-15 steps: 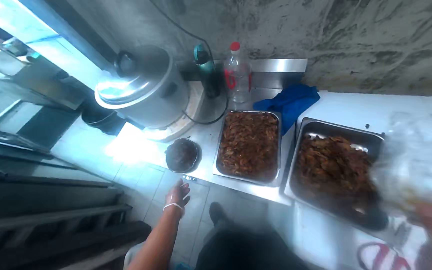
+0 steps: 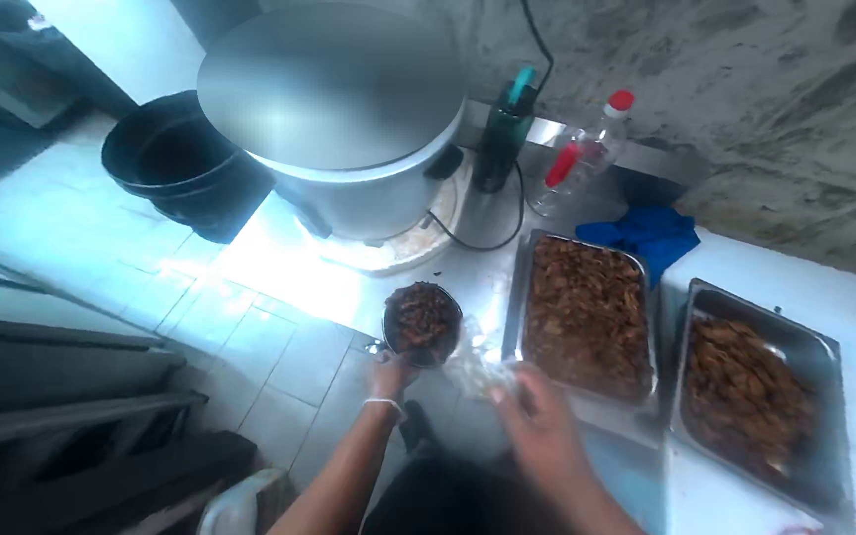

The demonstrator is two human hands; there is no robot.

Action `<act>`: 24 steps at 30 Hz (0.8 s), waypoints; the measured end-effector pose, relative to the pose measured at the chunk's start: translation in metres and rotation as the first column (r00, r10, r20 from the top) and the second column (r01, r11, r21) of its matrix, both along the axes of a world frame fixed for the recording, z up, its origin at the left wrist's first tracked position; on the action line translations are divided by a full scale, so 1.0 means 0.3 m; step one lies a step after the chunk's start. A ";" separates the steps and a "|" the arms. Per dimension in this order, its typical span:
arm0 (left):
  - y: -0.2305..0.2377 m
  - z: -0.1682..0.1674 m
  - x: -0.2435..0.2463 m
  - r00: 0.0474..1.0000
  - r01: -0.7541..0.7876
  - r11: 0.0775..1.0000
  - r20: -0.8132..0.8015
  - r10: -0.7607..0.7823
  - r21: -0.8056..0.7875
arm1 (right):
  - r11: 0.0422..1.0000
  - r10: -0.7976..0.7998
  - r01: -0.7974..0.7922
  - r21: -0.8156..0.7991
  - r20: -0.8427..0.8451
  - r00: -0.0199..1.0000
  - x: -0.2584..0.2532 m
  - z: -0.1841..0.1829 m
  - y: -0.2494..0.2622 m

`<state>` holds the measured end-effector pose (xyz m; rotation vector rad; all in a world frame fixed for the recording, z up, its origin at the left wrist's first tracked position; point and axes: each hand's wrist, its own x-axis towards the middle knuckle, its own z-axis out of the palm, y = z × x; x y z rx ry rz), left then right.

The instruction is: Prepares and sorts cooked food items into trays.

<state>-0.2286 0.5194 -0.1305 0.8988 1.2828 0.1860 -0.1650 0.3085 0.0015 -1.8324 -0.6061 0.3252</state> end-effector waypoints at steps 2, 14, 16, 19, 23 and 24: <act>0.015 -0.007 -0.053 0.996 0.037 0.999 0.081 -0.040 0.038 | 0.997 0.042 -0.048 -0.067 -0.088 0.995 -0.016 -0.036 0.103; 0.008 0.023 -0.226 0.979 -0.098 0.977 0.196 0.059 0.192 | 0.518 0.687 -0.624 -0.585 -0.150 0.711 0.077 -0.054 0.314; 0.021 0.064 -0.236 0.977 -0.129 0.961 0.194 0.082 0.244 | 0.603 0.703 -0.650 -0.462 -0.077 0.707 0.119 -0.055 0.330; 0.058 0.118 -0.260 0.987 -0.076 0.941 0.158 0.024 0.331 | 0.797 0.558 -0.545 -0.263 -0.026 0.829 0.219 -0.107 0.373; 0.109 0.136 -0.307 0.969 -0.206 0.938 0.191 0.156 0.279 | 0.822 0.303 -0.260 -0.507 0.004 0.953 0.415 -0.241 0.477; 0.131 0.136 -0.319 0.967 -0.217 0.935 0.193 0.167 0.280 | 0.795 0.270 -0.183 -0.579 0.066 0.961 0.453 -0.283 0.512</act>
